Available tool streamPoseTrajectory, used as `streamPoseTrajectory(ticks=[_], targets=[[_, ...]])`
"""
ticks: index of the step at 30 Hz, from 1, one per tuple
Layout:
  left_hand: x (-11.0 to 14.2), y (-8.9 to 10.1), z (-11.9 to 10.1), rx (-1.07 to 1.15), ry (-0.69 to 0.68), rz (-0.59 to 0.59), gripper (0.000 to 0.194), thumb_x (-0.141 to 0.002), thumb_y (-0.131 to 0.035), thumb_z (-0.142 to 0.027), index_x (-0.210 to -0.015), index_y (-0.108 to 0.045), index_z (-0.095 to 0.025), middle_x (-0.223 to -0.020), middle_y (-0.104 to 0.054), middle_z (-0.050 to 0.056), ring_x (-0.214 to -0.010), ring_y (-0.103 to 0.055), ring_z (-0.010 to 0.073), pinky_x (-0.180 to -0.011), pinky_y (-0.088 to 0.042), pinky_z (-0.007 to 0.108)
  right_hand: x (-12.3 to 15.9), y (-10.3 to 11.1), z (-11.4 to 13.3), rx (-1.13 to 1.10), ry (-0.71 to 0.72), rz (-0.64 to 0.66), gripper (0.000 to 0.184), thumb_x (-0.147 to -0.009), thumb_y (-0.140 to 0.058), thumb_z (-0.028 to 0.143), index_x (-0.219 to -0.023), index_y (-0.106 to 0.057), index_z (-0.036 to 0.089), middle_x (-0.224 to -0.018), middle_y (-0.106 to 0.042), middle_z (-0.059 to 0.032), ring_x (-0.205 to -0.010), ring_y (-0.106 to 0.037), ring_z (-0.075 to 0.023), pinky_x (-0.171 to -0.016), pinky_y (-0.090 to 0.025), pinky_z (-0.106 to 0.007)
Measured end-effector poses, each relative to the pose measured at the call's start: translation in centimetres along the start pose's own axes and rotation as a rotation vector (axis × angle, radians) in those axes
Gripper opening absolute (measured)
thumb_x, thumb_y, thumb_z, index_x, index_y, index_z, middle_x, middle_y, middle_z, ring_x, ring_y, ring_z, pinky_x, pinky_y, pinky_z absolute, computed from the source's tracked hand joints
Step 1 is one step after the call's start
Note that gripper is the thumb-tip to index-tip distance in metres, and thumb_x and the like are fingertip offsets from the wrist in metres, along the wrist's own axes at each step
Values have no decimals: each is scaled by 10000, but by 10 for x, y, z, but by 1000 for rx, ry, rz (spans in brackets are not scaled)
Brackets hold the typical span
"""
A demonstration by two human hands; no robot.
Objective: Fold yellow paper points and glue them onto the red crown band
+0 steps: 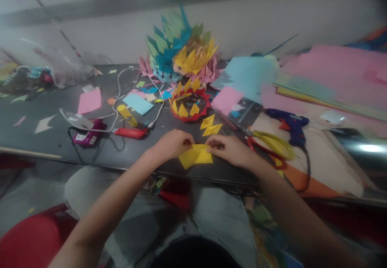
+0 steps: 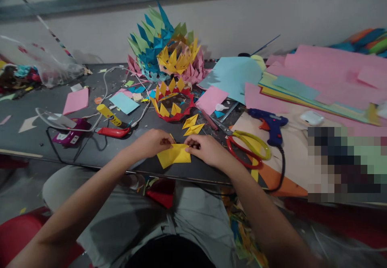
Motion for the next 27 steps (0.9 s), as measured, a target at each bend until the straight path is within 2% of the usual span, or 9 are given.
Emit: streamPoseTrajectory(ticks=[5, 9, 12, 17, 22, 27], targets=[[9, -5, 5, 26, -70, -127, 137, -808, -607, -246, -738, -702, -176, -708, -654, 16, -644, -565, 123, -576, -397, 222, -6, -5, -2, -53, 67, -36, 185, -749, -601, 261, -899, -689, 198, -845, -718, -31, -726, -638, -158, -676, -483, -268], [16, -11, 9, 91, -61, -190, 143, -812, -617, -254, -726, -701, -177, -684, -643, 15, -676, -569, 134, -613, -419, 236, -8, -11, 1, -55, 101, -89, 209, -745, -628, 311, -902, -705, 197, -807, -717, -28, -700, -635, -158, -642, -480, -262], [18, -14, 11, 159, -87, -186, 134, -824, -607, -255, -767, -703, -181, -733, -674, 18, -691, -578, 133, -636, -434, 242, -8, -15, 4, -15, 137, -113, 190, -769, -615, 335, -864, -712, 203, -762, -709, -21, -663, -621, -144, -609, -462, -246], [21, -12, 13, 75, -221, -133, 159, -855, -559, -215, -863, -713, -180, -792, -667, 37, -768, -580, 143, -709, -453, 258, -5, -20, 7, 138, 299, -116, 196, -843, -541, 295, -808, -709, 201, -753, -699, -22, -688, -617, -131, -651, -452, -235], [21, -7, 13, -24, -278, -94, 182, -876, -524, -206, -938, -694, -188, -898, -661, 45, -856, -601, 143, -776, -464, 256, 2, -24, 5, 374, 498, -105, 304, -918, -424, 317, -927, -707, 206, -803, -695, -45, -757, -622, -144, -685, -458, -241], [21, -4, 10, -157, -324, -42, 195, -900, -483, -203, -941, -673, -186, -947, -665, 37, -907, -606, 151, -822, -460, 265, 5, -25, 4, 486, 626, -46, 355, -939, -370, 323, -1017, -691, 193, -849, -687, -68, -779, -618, -158, -712, -476, -270]])
Point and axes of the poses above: each hand's wrist, its own x-axis away from the middle knuckle, its own y-axis out of the back of the hand, z = x × y, the point moved 3 cm from there along -x, towards the middle knuckle
